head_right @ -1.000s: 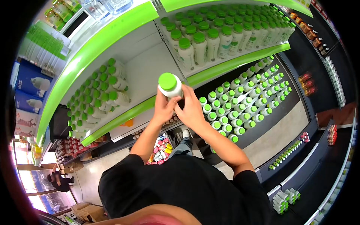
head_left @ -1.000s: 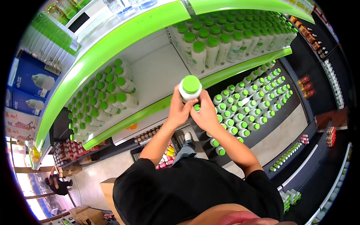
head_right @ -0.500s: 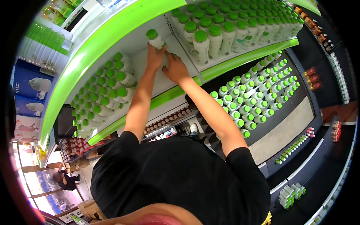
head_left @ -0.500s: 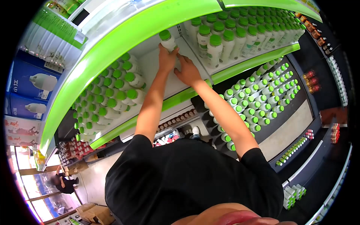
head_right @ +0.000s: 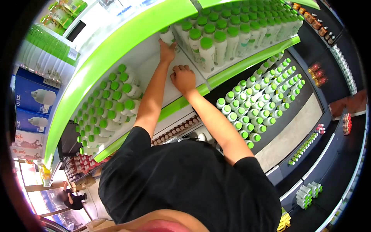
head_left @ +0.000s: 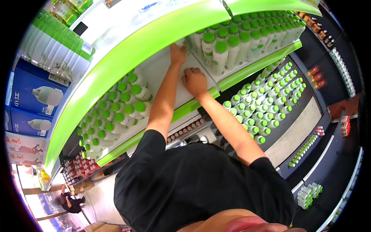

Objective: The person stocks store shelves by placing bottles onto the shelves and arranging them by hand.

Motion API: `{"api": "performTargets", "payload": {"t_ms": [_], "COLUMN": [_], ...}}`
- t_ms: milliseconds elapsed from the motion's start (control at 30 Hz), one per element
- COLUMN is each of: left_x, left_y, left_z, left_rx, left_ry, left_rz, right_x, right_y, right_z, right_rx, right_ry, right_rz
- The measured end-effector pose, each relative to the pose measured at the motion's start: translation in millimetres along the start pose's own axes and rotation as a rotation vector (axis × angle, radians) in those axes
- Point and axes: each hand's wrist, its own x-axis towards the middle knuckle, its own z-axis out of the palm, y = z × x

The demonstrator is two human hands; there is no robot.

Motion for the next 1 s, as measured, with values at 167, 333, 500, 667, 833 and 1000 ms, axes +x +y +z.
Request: {"api": "performTargets", "payload": {"t_ms": [167,333,500,667,833,1000], "left_x": [11.4,5.2,-27.5,-134.3,-240.2,-323.1], "left_y": [11.6,-14.6,60.4,183.6,209.2,239.6], "left_z": [-12.5,-7.9,-56.8,-66.3,39.7,96.5], "left_rx": [0.029,0.194,0.316,0.120,-0.042,-0.139], "left_ry": [-0.099,-0.024,-0.244,-0.586,-1.229,-1.957], "left_rz": [-0.022,-0.013,-0.293,-0.276,-0.016,0.455], "right_x": [4.9,-54.4,-243.8,-431.8,-463.1,-416.4], "right_y": [-1.9,13.4,70.9,88.0,99.6,118.3], "right_z": [-10.7,-44.8,-116.5,-226.0,-266.8,-221.5], "right_rx": [0.192,0.386,0.239,-0.028,-0.169,0.133], "right_ry": [0.064,0.080,0.057,-0.014,0.237,0.272], "right_rz": [-0.090,-0.336,-0.125,0.706,1.065,1.071]}}
